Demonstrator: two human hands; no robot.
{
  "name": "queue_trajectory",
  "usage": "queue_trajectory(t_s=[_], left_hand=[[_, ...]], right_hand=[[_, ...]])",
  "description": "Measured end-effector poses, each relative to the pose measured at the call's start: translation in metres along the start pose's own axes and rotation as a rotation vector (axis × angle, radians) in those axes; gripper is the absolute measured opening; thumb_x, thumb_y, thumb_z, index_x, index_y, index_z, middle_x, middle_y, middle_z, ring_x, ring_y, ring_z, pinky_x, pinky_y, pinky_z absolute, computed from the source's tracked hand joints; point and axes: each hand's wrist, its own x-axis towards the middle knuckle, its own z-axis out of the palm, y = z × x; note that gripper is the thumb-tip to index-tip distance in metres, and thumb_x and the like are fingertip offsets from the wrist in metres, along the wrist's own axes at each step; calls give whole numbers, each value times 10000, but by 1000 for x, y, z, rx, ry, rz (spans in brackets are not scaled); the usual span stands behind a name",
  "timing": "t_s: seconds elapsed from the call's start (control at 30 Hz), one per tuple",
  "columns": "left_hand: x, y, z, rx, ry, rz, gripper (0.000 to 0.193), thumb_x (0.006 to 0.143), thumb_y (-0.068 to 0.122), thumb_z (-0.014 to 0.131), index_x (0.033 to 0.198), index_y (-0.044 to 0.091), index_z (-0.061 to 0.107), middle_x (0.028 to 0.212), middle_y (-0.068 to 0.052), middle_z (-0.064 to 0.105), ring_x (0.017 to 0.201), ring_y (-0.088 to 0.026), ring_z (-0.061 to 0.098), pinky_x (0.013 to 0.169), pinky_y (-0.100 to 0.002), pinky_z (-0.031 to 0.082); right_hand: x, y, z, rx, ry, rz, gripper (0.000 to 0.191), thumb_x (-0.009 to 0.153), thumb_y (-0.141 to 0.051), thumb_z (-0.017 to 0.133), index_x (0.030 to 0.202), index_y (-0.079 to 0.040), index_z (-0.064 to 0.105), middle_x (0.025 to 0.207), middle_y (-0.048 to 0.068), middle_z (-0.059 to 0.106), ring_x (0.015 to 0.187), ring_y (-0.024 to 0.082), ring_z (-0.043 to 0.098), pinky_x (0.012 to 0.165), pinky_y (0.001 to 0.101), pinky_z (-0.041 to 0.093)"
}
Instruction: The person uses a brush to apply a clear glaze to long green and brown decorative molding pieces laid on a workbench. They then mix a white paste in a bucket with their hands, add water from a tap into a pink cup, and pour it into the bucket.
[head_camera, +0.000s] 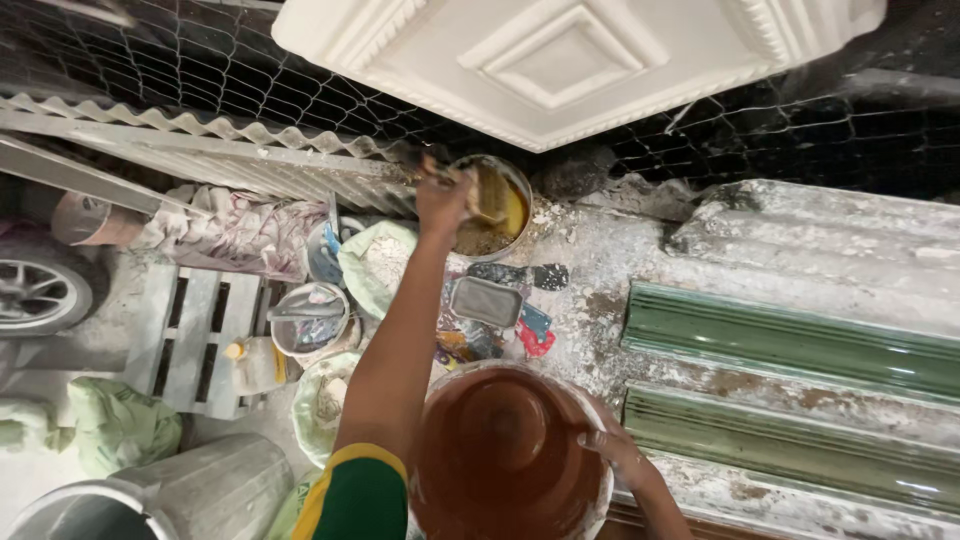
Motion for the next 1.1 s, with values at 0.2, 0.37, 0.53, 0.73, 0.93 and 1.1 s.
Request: queue_trajectory(t_s=[0.2, 0.37, 0.53, 0.73, 0.93, 1.1], left_hand=[[8, -36, 20, 118, 16, 54, 369, 798, 127, 807, 1129, 32, 674, 1055, -134, 734, 831, -252, 748, 635, -417, 684], [-4, -20, 16, 832, -13, 315, 361, 932, 368, 813, 1081, 41, 779, 941, -161, 801, 776, -252, 773, 769, -396, 623], [-40, -4, -13, 498, 63, 550, 258, 983, 209, 694, 1204, 79, 669, 974, -83, 773, 803, -173, 752, 686, -331, 629], [-65, -3, -52, -353, 87, 469, 453, 979, 152, 703, 1397, 35, 573, 1103, -94, 715, 878, -157, 691, 727, -302, 594], [-146, 6, -134, -918, -118, 138, 469, 964, 230, 679, 1374, 87, 501, 1259, -77, 644, 1115, -244, 653, 932, -420, 564], [-265, -18, -215, -933, -392, -53, 494, 924, 342, 612, 1345, 92, 552, 1250, -51, 691, 1118, -212, 674, 959, -420, 565]], right_hand=[[3, -14, -4, 265, -110, 30, 971, 767, -473, 656, 1593, -114, 291, 1607, 194, 376, 1480, 354, 361, 1192, 480, 309], [3, -16, -4, 56, -55, -83, 946, 825, -491, 633, 1602, -42, 333, 1636, 209, 379, 1517, 336, 325, 1213, 442, 242], [6, -19, -12, 93, -109, 139, 910, 865, -545, 581, 1609, -124, 270, 1581, 214, 462, 1464, 352, 419, 1213, 441, 299], [1, -44, -24, -340, -342, 315, 788, 900, -569, 566, 1390, 38, 677, 1381, 206, 715, 1248, 294, 619, 1072, 444, 474], [-46, -53, 32, 74, -7, 521, 713, 874, -308, 720, 1452, 31, 478, 1430, 158, 597, 1234, 283, 555, 1051, 464, 495], [-59, -58, 93, -59, -109, 218, 737, 967, -446, 555, 1513, 12, 367, 1412, 117, 587, 1268, 217, 558, 1067, 389, 461]])
